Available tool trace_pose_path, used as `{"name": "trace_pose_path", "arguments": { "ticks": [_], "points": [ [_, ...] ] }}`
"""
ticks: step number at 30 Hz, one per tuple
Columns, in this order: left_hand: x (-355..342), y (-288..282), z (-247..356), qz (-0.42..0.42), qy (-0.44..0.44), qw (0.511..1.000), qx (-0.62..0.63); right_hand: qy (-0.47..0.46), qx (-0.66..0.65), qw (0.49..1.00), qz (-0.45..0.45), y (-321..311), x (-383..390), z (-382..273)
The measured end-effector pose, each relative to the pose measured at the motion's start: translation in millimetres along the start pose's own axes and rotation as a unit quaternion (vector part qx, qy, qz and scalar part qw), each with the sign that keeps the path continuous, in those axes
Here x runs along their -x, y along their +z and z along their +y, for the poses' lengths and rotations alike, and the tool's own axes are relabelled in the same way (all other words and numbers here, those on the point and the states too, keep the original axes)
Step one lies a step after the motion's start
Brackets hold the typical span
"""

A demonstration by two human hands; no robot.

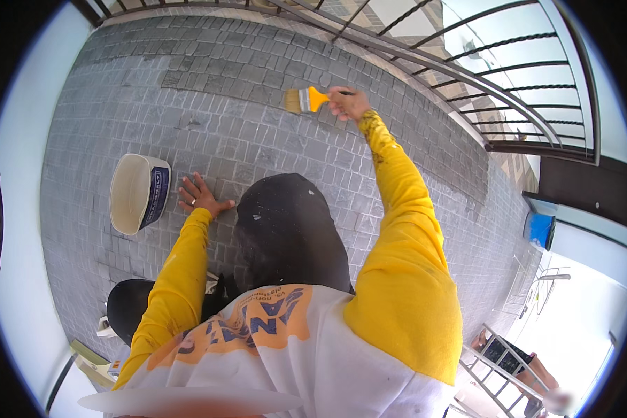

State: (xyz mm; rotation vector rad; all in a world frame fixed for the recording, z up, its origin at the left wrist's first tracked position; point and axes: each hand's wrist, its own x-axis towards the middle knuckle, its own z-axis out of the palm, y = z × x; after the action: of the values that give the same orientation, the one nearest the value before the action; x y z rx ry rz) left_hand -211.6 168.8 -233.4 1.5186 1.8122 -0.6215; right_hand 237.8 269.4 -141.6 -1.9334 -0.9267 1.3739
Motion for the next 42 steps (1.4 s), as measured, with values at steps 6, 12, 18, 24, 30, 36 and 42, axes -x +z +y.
{"name": "trace_pose_path", "arguments": {
  "ticks": [6,12,18,24,30,36,42],
  "points": [
    [0.3,5.3,7.6,0.026,-0.015,0.999,-0.012,0.08,0.09,0.977,0.175,-182.1,101.9,88.8],
    [1.0,15.2,2.1,0.065,-0.011,0.998,-0.02,-0.056,0.493,0.863,0.095,-52.8,40.4,35.0],
    [-7.7,18.1,-4.3,0.066,0.005,0.998,-0.008,-0.268,0.36,0.892,0.058,121.2,-0.8,-59.7],
    [-1.3,20.5,-6.6,0.089,0.01,0.996,0.024,-0.078,0.051,0.995,-0.021,-6.1,11.5,18.2],
    [-7.5,22.4,-0.1,0.08,-0.01,0.997,-0.002,0.094,0.005,0.978,0.187,-244.2,126.1,151.1],
    [-18.6,26.8,-1.1,0.096,-0.009,0.995,0.009,0.089,0.41,0.849,0.322,-239.5,98.9,132.1],
    [-32.6,34.6,-14.7,0.104,0.006,0.994,0.022,-0.103,0.378,0.909,0.14,28.3,15.9,1.4]
  ]
}}
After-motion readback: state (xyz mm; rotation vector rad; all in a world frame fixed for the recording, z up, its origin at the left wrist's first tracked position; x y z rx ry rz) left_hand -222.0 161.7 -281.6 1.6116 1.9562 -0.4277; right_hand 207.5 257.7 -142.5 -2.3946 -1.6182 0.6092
